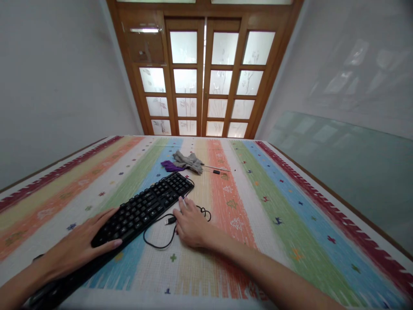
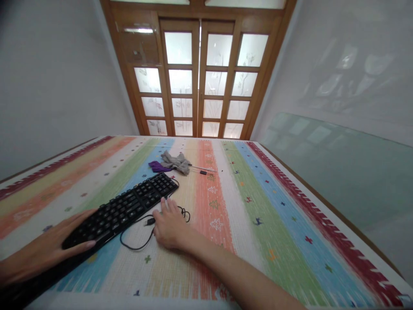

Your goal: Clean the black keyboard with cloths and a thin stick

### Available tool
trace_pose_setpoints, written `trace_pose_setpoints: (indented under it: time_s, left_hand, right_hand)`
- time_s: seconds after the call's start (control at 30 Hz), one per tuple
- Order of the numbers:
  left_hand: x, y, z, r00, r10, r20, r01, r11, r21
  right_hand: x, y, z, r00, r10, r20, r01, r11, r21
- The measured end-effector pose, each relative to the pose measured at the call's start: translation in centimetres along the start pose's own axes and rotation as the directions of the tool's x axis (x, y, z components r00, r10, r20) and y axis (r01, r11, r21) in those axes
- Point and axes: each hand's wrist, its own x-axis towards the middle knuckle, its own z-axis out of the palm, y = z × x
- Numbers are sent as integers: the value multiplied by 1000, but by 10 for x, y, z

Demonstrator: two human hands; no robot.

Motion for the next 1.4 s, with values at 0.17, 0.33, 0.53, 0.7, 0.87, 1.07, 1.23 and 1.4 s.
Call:
trace_pose_setpoints:
  time_s: [0.17,0.33,0.53,0.7,0.87,1.07,1.23,1.4]
  left_hand:
    - [-22,-1,0,992,-121,-22,122,991,52]
    - [-23,8,-1,981,-181,-74,186,980,68]
    - [-15,14,10,943,-305,-129,323,934,154]
    - [-6,26,7,915,-369,-161,394,904,167]
    - [13,32,5,907,-383,-177,412,894,176]
    - [43,30,4,903,-390,-181,416,897,145]
    - [58,31,2,898,-397,-193,422,899,118]
    - [59,29,2,894,-396,-208,421,903,90]
  right_hand:
    - [42,-5,1,993,-63,104,66,997,-29]
    - [92,-11,9,998,-20,57,20,1000,-6]
    - [135,-27,16,998,67,15,-67,997,28]
    - [133,-34,20,999,41,-22,-40,997,72]
    - [110,-33,19,989,-137,-46,140,988,68]
    - [80,-37,16,970,-233,-64,238,968,76]
    - [57,-37,11,975,-206,-89,217,966,143]
    - [13,-34,1,950,-284,-127,304,934,189]
